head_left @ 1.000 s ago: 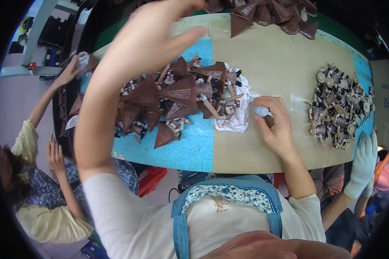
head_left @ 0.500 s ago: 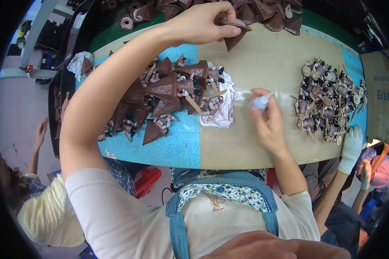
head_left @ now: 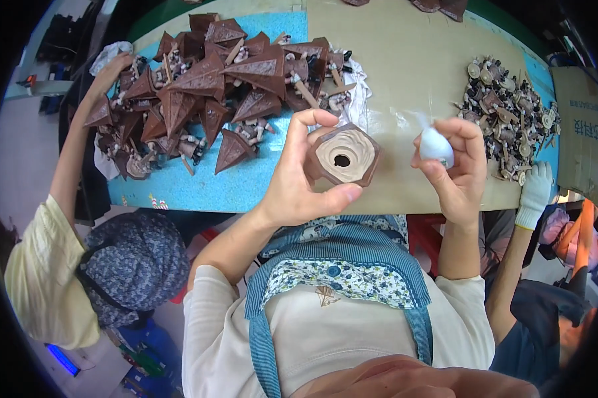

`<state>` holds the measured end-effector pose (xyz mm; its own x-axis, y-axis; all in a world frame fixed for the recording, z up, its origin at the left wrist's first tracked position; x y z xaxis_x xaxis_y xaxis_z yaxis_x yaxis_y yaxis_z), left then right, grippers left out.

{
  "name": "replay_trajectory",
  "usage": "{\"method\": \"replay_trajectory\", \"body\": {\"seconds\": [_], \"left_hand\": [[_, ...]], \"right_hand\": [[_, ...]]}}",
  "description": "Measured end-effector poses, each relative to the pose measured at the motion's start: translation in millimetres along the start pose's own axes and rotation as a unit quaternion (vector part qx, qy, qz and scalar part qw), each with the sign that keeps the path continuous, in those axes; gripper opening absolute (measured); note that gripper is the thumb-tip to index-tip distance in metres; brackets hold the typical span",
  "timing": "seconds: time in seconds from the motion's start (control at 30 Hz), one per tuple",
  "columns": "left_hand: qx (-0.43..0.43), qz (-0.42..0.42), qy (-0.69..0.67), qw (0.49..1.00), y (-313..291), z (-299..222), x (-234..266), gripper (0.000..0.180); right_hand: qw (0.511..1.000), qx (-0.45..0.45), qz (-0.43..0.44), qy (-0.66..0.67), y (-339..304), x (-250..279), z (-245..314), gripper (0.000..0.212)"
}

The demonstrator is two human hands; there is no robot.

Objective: The person assembles figurines by applying glue from a squeeze bottle into the cavity of figurine bases and inserting figurine components into each base by hand.

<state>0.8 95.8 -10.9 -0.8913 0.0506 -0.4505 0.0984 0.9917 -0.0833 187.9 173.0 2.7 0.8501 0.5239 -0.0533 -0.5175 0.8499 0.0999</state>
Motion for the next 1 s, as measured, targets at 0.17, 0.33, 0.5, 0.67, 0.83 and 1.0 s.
{"method": "replay_trajectory", "body": {"seconds": [0.17, 0.33, 0.5, 0.67, 0.83, 1.0], "left_hand": [[-0.017, 0.041, -0.039, 0.998, -15.0, 10.9, 2.1, 0.079], [-0.039, 0.052, 0.047, 0.997, -23.8, 10.3, -2.2, 0.075], [-0.039, 0.051, 0.04, 0.997, -25.0, 10.6, -2.3, 0.074], [-0.029, 0.045, 0.041, 0.998, -25.7, 10.1, -3.7, 0.074], [-0.018, 0.044, 0.036, 0.998, -26.7, 12.6, -5.1, 0.073], [-0.016, 0.041, 0.022, 0.999, -26.6, 16.3, -6.7, 0.072]], "right_hand": [[0.98, 0.087, 0.077, -0.163, 3.4, -18.4, 45.1, 0.033], [0.915, 0.166, 0.135, -0.342, 2.0, -52.1, 81.7, 0.034], [0.889, 0.193, 0.135, -0.392, -0.2, -65.4, 91.0, 0.032], [0.882, 0.216, 0.138, -0.395, -1.6, -71.6, 96.7, 0.031], [0.876, 0.218, 0.146, -0.405, -2.3, -73.4, 97.7, 0.029], [0.872, 0.219, 0.15, -0.412, -3.9, -72.3, 96.4, 0.028]]}}
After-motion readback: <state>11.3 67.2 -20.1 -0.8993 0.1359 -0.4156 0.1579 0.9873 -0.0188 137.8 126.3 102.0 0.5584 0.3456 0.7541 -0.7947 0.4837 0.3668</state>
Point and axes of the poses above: each hand's wrist, its own y-axis towards the middle knuckle, its own x-axis out of the back of the hand, z = x × y, the point moved 7 cm from there along y, towards the middle knuckle, and after that the axes turned 4 degrees about z, right-handed, at the moved point
